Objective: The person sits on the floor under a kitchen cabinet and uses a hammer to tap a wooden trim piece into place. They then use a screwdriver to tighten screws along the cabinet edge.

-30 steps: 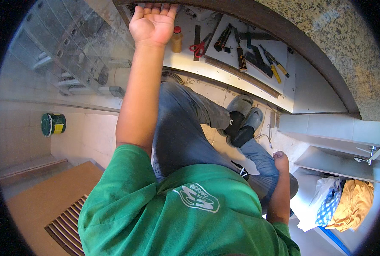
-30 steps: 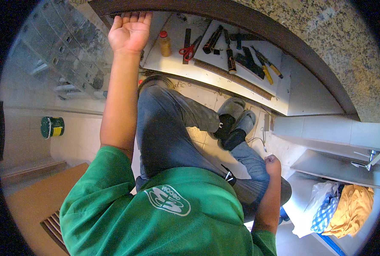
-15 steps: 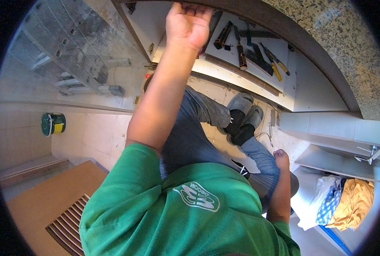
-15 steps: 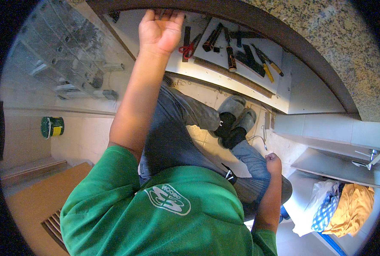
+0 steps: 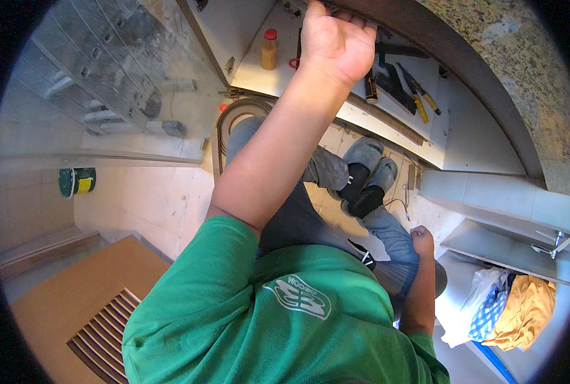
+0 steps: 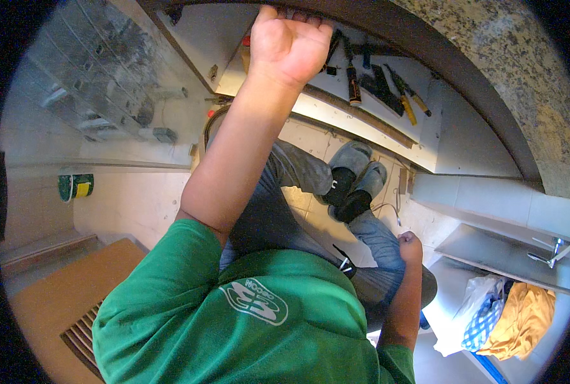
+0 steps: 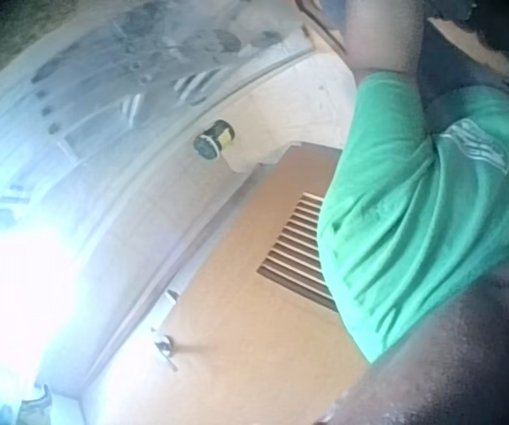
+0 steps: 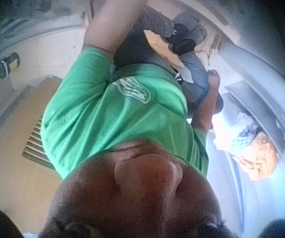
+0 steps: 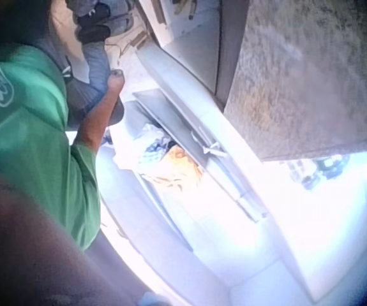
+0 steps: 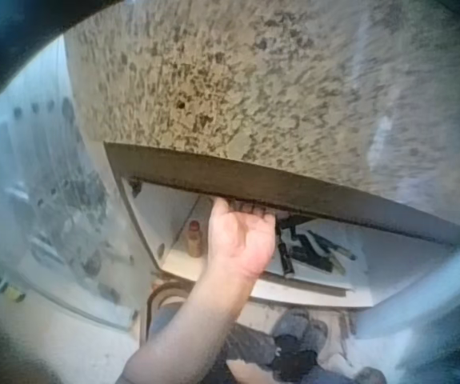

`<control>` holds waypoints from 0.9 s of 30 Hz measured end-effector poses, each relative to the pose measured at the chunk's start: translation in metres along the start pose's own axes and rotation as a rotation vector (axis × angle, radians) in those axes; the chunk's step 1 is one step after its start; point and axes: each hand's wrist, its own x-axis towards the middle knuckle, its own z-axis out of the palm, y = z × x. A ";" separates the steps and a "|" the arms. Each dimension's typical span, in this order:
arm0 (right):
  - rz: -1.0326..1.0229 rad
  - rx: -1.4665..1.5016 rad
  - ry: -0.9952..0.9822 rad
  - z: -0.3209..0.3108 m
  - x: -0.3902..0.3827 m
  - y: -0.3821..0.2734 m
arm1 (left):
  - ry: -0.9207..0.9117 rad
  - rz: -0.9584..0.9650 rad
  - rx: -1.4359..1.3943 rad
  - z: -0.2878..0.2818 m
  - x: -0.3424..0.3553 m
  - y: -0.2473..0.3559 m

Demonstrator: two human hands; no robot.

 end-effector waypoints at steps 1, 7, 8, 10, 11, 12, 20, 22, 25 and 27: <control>-0.024 -0.015 0.002 0.001 0.001 0.002 | 0.002 -0.007 -0.002 0.001 -0.001 0.000; -0.134 -0.015 0.019 0.005 0.005 0.014 | -0.112 -0.070 0.046 -0.015 -0.006 0.005; -0.120 0.009 0.014 0.006 0.005 0.015 | -0.118 -0.095 0.081 -0.024 -0.006 0.006; -0.073 0.011 0.024 0.005 0.005 0.016 | -0.092 -0.011 0.277 -0.052 -0.006 0.008; -0.063 0.076 0.065 0.004 0.004 0.015 | -0.161 0.052 0.363 -0.070 -0.007 0.006; 0.005 0.133 0.086 0.002 0.004 0.012 | 0.059 0.043 0.426 -0.089 -0.005 0.003; 0.054 0.479 0.141 -0.001 0.037 -0.058 | 0.509 -0.259 1.043 -0.245 -0.021 -0.048; -0.050 0.271 0.183 0.005 0.062 -0.093 | 0.470 -0.362 1.203 -0.264 -0.018 -0.059; -0.195 0.720 0.041 0.015 0.097 -0.153 | 0.099 -0.106 1.687 -0.285 -0.026 -0.069; -0.285 0.527 0.009 0.010 0.121 -0.193 | -0.019 -0.111 1.820 -0.296 -0.028 -0.067</control>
